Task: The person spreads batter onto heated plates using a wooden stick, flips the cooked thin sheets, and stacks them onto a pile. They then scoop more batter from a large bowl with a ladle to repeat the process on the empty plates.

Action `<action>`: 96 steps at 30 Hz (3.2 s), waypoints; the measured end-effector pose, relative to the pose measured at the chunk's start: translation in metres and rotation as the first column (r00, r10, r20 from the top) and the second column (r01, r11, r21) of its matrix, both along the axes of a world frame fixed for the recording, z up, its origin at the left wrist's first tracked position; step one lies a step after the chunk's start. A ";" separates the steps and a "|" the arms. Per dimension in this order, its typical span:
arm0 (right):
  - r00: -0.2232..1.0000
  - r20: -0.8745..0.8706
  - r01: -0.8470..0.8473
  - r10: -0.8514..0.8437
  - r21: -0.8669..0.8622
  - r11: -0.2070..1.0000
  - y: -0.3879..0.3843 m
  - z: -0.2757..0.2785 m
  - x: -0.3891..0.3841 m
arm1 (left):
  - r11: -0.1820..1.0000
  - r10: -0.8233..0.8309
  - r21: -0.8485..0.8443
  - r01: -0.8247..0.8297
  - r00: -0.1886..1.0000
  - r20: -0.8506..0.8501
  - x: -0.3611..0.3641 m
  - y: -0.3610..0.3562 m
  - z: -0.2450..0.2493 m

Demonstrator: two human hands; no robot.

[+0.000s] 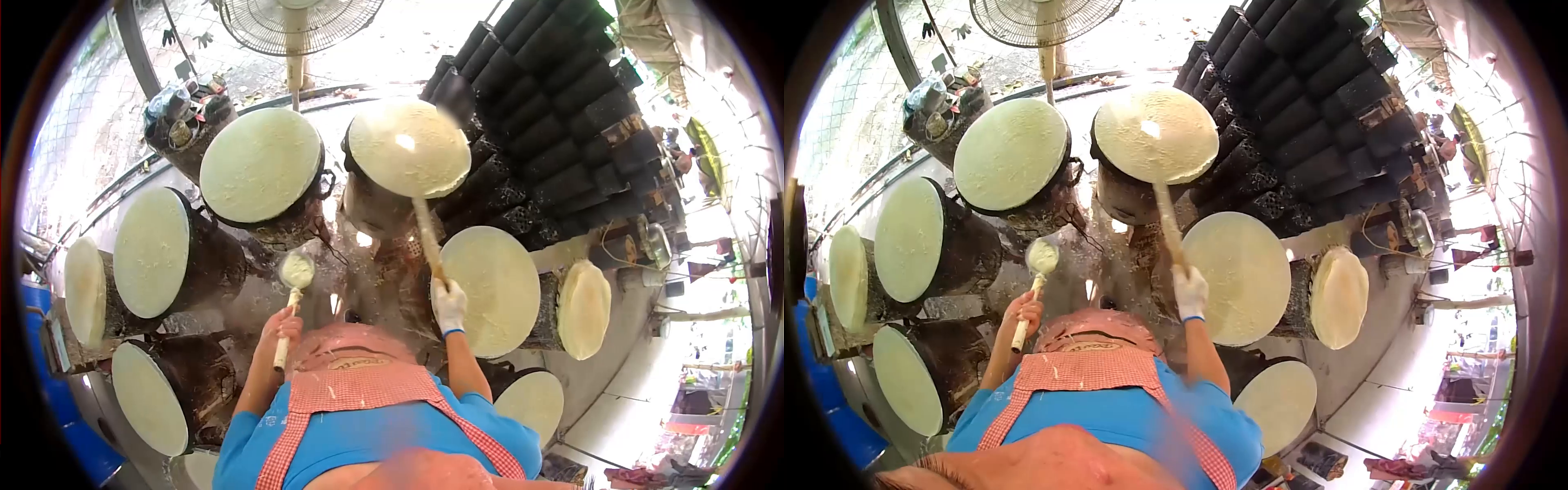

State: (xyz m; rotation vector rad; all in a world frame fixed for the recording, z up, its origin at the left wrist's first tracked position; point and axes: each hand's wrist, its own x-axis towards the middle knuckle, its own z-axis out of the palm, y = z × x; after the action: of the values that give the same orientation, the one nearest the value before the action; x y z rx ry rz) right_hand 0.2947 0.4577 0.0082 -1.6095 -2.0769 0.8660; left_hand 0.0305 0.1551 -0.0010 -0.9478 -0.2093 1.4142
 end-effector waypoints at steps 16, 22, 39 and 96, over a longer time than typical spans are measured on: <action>0.769 -0.591 -0.158 -0.243 -0.545 0.823 0.124 -0.018 -0.113 | 0.936 -0.298 -0.351 -0.031 0.458 -0.837 -0.107 0.450 0.004; 0.983 -0.020 -0.185 0.184 -0.037 0.982 0.116 0.000 -0.142 | 0.884 -0.390 -0.465 -0.046 0.477 -0.788 -0.116 0.444 0.005; 0.994 0.052 -0.092 0.096 -0.066 0.994 0.080 -0.001 -0.191 | 0.938 -0.221 0.121 0.325 0.829 -0.514 -0.211 0.258 0.060; -0.679 0.500 -0.503 0.537 0.217 -0.837 -0.808 0.165 -0.474 | 0.000 0.988 -0.221 -0.975 0.035 -0.153 0.364 -0.372 -0.021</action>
State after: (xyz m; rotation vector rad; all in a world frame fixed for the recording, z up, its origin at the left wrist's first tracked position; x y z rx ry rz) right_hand -0.1796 -0.3504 0.1729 1.8603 -2.6322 0.2172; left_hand 0.3942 -0.2171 -0.0220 -1.0662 -0.9189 2.8725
